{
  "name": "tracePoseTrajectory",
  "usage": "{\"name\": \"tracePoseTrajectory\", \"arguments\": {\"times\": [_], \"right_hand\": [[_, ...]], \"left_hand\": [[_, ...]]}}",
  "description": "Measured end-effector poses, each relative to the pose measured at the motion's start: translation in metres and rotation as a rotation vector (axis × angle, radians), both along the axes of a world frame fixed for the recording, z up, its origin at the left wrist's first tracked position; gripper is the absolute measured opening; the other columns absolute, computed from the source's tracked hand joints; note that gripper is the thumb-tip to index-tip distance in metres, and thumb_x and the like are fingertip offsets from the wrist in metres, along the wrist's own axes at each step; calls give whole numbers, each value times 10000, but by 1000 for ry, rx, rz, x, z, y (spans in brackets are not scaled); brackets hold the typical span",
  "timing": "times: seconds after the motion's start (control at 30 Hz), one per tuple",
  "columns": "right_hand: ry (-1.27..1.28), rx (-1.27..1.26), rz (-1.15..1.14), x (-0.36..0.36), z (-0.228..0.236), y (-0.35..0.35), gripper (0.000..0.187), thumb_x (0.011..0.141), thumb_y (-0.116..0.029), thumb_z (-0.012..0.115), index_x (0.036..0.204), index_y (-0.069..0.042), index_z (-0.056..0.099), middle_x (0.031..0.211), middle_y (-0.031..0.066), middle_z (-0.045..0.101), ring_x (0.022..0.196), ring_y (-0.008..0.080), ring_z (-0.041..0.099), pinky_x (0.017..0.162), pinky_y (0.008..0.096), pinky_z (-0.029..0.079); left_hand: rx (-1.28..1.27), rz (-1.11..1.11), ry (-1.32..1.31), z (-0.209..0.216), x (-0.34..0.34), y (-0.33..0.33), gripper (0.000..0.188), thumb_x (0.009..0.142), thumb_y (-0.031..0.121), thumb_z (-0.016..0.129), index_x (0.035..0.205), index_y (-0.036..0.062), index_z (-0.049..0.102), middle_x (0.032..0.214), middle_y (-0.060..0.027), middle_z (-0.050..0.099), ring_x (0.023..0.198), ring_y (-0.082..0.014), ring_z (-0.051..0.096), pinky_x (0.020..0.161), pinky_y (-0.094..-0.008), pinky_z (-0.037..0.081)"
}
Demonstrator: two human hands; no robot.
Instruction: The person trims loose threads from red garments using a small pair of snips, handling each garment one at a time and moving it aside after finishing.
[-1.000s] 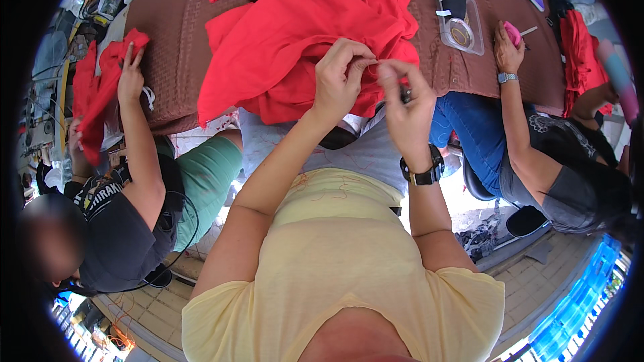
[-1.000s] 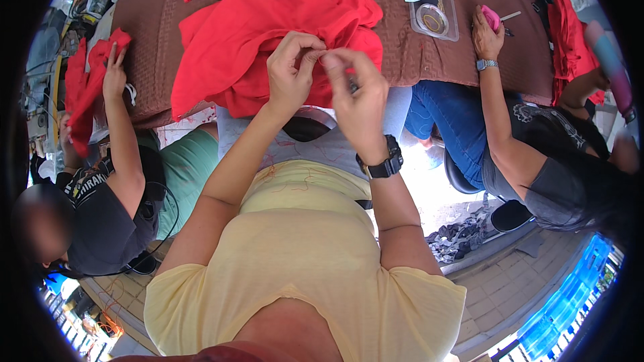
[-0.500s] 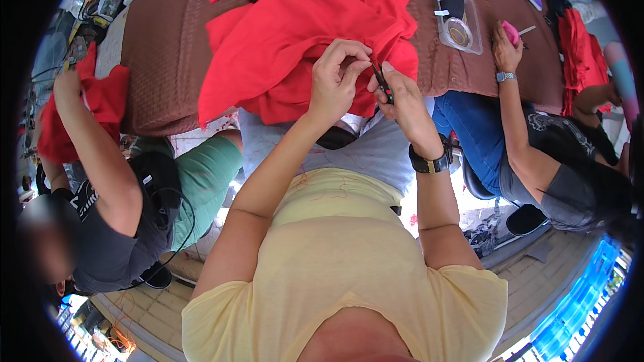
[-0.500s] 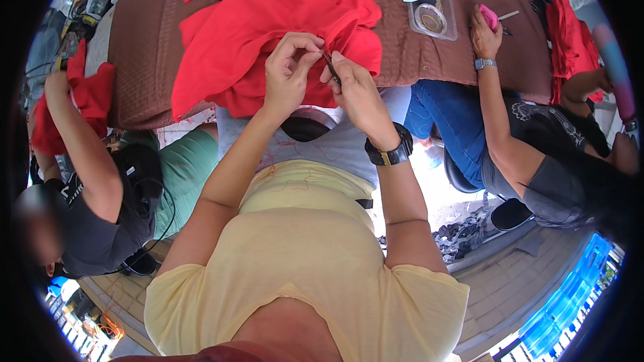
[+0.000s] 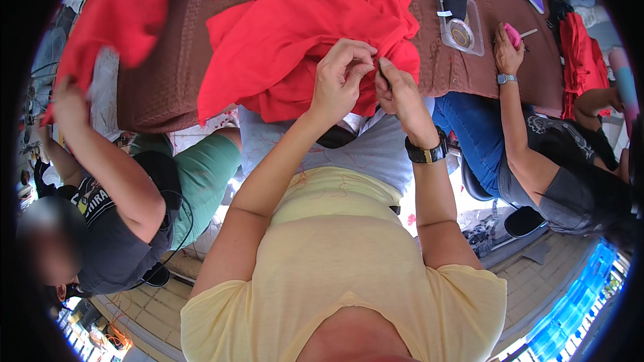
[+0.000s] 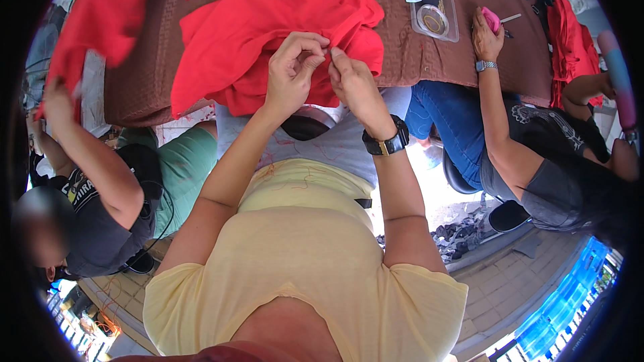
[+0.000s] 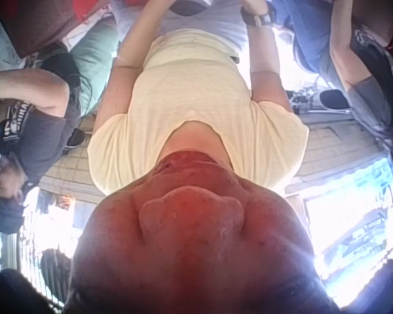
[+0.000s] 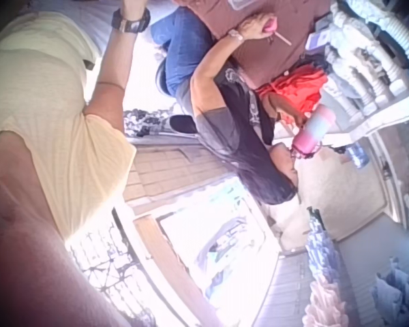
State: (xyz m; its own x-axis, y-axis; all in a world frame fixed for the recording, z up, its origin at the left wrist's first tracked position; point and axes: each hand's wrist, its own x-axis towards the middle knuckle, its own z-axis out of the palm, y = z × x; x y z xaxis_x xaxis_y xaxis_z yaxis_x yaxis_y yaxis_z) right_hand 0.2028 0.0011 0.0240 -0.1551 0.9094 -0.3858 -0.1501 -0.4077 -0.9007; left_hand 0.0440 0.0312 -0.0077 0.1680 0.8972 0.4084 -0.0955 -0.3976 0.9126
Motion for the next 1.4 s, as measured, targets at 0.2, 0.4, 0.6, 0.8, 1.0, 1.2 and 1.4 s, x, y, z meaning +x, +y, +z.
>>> {"name": "tracePoseTrajectory", "arguments": {"times": [0.2, 0.4, 0.6, 0.8, 1.0, 1.2, 1.4], "right_hand": [[-582, 639, -390, -11, 4, 13, 424, 985, -375, 629, 847, 26, 620, 632, 79, 542, 569, 139, 473, 545, 346, 384], [-578, 495, -319, -5, -11, 19, 315, 947, -267, 696, 852, 32, 673, 597, 67, 555, 571, 95, 448, 528, 328, 385], [-557, 478, -349, -13, -6, 15, 310, 963, -241, 681, 804, 23, 662, 596, 6, 529, 574, 69, 430, 517, 297, 358], [-194, 59, -134, -8, 23, -4, 460, 1058, -380, 482, 772, -31, 568, 594, -44, 395, 535, 50, 346, 494, 257, 287], [-254, 83, -46, -11, 8, -13, 511, 1086, -422, 406, 798, -30, 560, 612, -33, 406, 531, 60, 347, 490, 267, 286], [-464, 180, -83, -17, 6, -7, 535, 1085, -386, 430, 757, 16, 559, 611, 23, 460, 565, 110, 422, 532, 323, 350], [-497, 161, -104, -6, -1, -4, 496, 1055, -378, 504, 805, 37, 612, 640, 101, 523, 597, 167, 482, 582, 371, 399]], "left_hand": [[-19, -12, -60, -14, 0, 7, 111, 965, -71, 583, 1067, -39, 552, 1119, -121, 623, 1042, -175, 648, 949, -331, 559], [116, 122, 143, 1, 2, -3, 210, 885, -61, 694, 1074, -19, 613, 1079, -123, 631, 915, -187, 678, 830, -309, 586], [271, 301, 245, -6, 6, 4, 129, 840, -50, 732, 943, -2, 671, 894, -103, 645, 795, -178, 664, 700, -303, 551], [28, 129, 111, -10, -1, 6, 51, 888, -47, 690, 920, -12, 671, 918, -79, 666, 827, -141, 659, 745, -266, 538], [-78, 38, 10, -11, -3, 4, 49, 901, -49, 686, 940, -25, 669, 973, -73, 677, 884, -131, 660, 797, -266, 540], [10, 33, 70, -6, -4, 2, 59, 886, -54, 696, 936, -30, 676, 975, -86, 692, 886, -143, 669, 795, -273, 545], [-12, 129, 63, -5, -3, 1, 80, 872, -65, 704, 943, -40, 676, 968, -96, 704, 880, -146, 678, 795, -277, 557]]}}
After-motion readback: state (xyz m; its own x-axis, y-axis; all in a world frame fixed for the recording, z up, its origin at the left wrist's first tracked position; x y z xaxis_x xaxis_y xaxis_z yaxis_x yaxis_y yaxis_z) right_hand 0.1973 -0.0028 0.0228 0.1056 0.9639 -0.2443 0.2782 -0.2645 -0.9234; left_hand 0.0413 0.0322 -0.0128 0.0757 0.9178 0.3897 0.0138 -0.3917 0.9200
